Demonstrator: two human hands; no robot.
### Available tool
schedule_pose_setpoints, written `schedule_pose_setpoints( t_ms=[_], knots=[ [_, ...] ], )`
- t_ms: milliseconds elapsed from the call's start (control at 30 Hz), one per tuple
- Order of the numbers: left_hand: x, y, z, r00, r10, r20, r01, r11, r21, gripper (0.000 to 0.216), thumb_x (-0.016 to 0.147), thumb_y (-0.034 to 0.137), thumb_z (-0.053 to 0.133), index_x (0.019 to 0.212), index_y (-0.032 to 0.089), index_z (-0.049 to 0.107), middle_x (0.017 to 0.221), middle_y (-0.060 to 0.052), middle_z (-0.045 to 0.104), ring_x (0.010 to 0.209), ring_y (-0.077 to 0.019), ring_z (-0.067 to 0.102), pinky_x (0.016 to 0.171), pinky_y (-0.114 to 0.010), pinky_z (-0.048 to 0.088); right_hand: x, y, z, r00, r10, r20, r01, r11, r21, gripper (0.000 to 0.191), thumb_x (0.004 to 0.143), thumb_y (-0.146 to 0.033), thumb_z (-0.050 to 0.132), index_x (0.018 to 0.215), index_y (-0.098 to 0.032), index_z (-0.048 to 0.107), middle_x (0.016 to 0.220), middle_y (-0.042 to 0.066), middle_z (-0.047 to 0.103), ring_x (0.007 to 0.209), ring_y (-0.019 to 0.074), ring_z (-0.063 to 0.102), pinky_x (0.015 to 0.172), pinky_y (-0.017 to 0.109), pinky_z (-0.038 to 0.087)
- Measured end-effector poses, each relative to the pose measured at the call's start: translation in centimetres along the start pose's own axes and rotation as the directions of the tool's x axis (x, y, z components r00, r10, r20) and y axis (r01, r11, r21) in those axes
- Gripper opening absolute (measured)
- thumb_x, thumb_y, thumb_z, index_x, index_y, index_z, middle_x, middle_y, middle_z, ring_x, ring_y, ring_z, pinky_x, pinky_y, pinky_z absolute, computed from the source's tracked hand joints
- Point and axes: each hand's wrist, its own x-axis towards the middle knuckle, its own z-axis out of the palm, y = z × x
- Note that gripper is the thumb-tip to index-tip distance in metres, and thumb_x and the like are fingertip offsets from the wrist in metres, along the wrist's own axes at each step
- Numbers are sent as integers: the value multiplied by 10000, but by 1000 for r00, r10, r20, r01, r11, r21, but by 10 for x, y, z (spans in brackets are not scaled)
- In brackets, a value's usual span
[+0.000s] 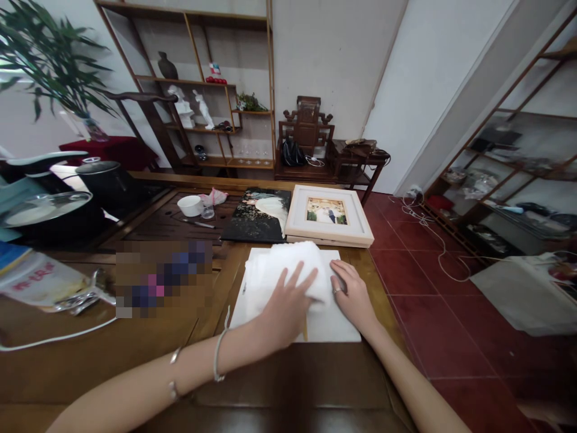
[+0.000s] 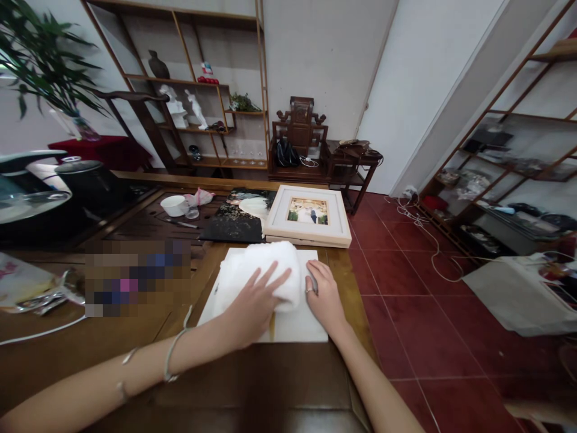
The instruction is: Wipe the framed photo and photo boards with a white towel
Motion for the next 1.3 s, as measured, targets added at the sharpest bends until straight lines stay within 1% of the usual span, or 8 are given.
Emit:
schedule_pose_setpoints(
  t_ms=[200,433,567,733,867,1000,1167,1300],
  knots=[
    [2,8,6,1000,-27,3,27,998,56,326,822,159,523,1104,231,669,1524,-66,208,1376,-410,115,1054,-627,197,-1,-2,1,998,-9,67,10,1000,-15,405,895,-223,415,1254,-97,552,1320,159,537,1267,246,457,1077,455,376],
    [-48,51,4,981,189,31,-190,981,29,286,822,342,569,976,154,721,1506,-150,222,1331,-511,124,987,-704,227,-2,-4,-1,994,-10,110,10,1000,6,426,903,-237,412,1301,-124,513,1362,145,500,1312,237,405,1090,476,354],
    [-41,41,1,989,126,74,-122,991,-48,282,793,256,587,1044,181,691,1526,-114,177,1364,-453,85,1036,-661,195,-2,-4,-1,995,-6,104,5,1000,15,425,901,-239,413,1295,-122,522,1357,149,505,1308,241,412,1091,479,352],
    [-8,-2,-9,995,52,83,-46,996,-72,486,751,56,481,1175,261,601,1534,-48,177,1390,-384,53,1008,-713,149,-3,-3,0,996,-7,91,5,1000,23,422,895,-237,433,1292,-131,527,1358,144,504,1301,248,421,1085,482,359],
    [2,-25,-23,994,-38,105,36,999,15,638,697,-65,422,1214,280,569,1522,-47,216,1368,-413,151,932,-734,284,-3,-2,1,997,-17,70,14,999,43,416,890,-239,454,1292,-162,530,1352,131,515,1294,251,431,1072,492,372],
    [-19,-6,-21,976,-76,206,54,993,109,502,741,2,538,1161,262,627,1512,-79,233,1306,-468,276,868,-642,448,-3,-2,0,997,-5,79,2,999,34,416,889,-249,457,1287,-156,536,1351,133,514,1297,250,427,1079,486,363],
    [-57,32,-9,940,11,341,-43,996,85,325,817,112,549,1041,290,701,1520,9,181,1267,-518,294,808,-667,479,-2,-3,-1,994,13,107,-16,1000,22,426,890,-258,451,1294,-148,527,1362,134,502,1306,250,414,1088,490,347],
    [-55,18,-33,901,90,425,-87,996,-27,508,688,3,630,1135,244,641,1524,-18,162,1314,-491,208,880,-672,429,-2,-2,-1,994,2,105,-4,1000,14,425,891,-256,448,1290,-135,528,1363,142,500,1304,251,416,1086,495,348]
  ],
)
